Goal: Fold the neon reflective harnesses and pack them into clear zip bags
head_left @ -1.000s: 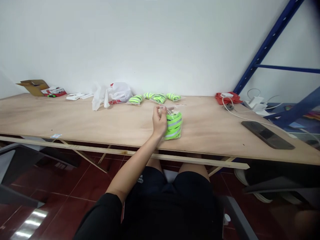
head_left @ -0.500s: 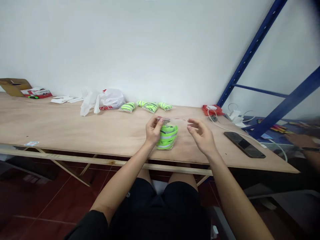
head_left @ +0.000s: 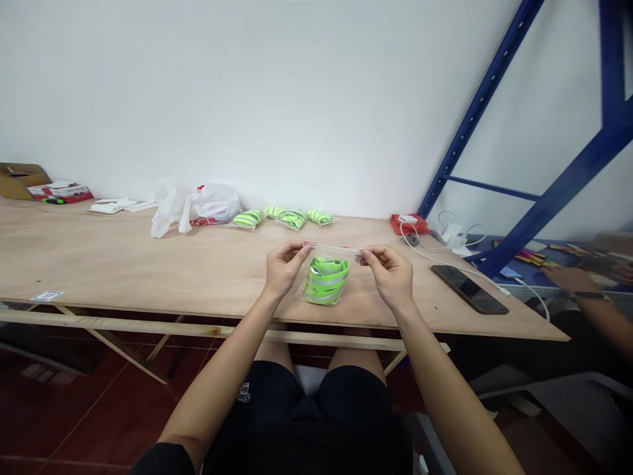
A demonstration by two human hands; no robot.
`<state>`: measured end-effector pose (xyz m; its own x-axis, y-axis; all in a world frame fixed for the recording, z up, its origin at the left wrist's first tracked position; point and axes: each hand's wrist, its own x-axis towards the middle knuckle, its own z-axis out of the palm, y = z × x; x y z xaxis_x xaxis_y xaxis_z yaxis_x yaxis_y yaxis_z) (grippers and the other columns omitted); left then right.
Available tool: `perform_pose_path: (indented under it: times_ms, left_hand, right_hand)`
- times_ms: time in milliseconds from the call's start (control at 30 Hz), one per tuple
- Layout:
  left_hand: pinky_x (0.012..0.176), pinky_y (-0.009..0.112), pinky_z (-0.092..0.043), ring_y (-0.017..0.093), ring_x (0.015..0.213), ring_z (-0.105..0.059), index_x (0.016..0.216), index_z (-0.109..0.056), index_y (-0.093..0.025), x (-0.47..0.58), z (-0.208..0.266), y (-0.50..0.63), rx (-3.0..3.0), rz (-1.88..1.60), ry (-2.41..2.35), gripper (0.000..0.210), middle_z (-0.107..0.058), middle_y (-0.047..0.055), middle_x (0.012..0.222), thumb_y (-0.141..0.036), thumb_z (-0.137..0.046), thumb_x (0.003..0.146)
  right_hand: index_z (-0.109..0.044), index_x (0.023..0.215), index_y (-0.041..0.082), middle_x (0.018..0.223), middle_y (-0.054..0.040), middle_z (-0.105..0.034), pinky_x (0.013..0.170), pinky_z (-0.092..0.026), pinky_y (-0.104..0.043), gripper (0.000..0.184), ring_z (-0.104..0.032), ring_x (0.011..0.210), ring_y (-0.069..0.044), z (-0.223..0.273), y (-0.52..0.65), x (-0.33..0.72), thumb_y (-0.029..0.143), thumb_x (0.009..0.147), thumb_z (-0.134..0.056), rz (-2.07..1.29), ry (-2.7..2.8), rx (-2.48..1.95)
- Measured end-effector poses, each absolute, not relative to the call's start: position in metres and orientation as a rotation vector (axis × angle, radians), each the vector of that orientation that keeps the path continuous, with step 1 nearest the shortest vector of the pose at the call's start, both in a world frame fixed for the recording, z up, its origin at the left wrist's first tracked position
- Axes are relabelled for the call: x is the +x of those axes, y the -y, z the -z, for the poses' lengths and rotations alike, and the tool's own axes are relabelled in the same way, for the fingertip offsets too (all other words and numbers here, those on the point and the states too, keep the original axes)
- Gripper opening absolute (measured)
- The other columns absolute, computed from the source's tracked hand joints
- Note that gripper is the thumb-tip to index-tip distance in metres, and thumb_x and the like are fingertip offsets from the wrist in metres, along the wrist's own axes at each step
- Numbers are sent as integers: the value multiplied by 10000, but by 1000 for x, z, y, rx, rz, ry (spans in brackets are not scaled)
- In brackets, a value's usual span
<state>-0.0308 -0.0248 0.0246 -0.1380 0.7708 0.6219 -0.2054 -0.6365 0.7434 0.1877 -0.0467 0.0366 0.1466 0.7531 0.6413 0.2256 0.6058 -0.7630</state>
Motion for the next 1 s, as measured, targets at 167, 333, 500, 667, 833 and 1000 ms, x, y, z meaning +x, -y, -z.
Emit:
perform_pose_path:
  times_ms: [167,333,500,667,833,1000]
  left_hand:
    - [820,315,-537,207,911,-676,778,-777,-199,-43,-28,28,1645,-1822,-674,137,-731,67,872,-335,-772,796]
    - [810,313,-544,202,876,-680,773,-761,-179,-44,-27,30,1616,-1726,-691,179,-737,66,851,-355,-766,800]
    - [762,292,-555,188,822,-691,848,-749,-152,-41,-28,34,1609,-1642,-745,208,-756,68,873,-355,-759,805]
    - [790,273,-548,165,831,-686,840,-726,-148,-45,-36,54,1852,-1683,-722,113,-737,57,858,-255,-700,865]
    - [778,272,-532,159,809,-671,837,-694,-151,-53,-43,78,2089,-1655,-722,79,-720,54,835,-175,-648,897]
    - [758,273,-526,159,798,-669,884,-697,-158,-56,-43,88,2235,-1543,-712,46,-712,55,855,-153,-654,898]
  right_hand:
    - [-660,857,203,791,-40,-707,711,-591,-353,246,-677,732,-186,-37,50,186,447,858,-689,-364,1419,-927]
    - [-656,869,201,789,-29,-703,688,-602,-335,269,-677,708,-168,-35,51,189,459,830,-724,-482,1405,-894]
    - [-688,848,183,767,-35,-724,713,-623,-345,345,-701,724,-176,-34,54,193,503,763,-785,-634,1424,-860]
    - [-703,823,174,744,-44,-737,725,-637,-349,348,-722,715,-188,-29,71,196,508,769,-785,-637,1387,-884]
    - [-706,831,184,806,-66,-760,725,-633,-325,304,-738,743,-200,-23,93,194,486,827,-735,-497,1458,-944]
    - [-707,887,191,918,-88,-774,775,-629,-341,220,-749,827,-215,-21,101,191,411,872,-704,-481,1545,-850]
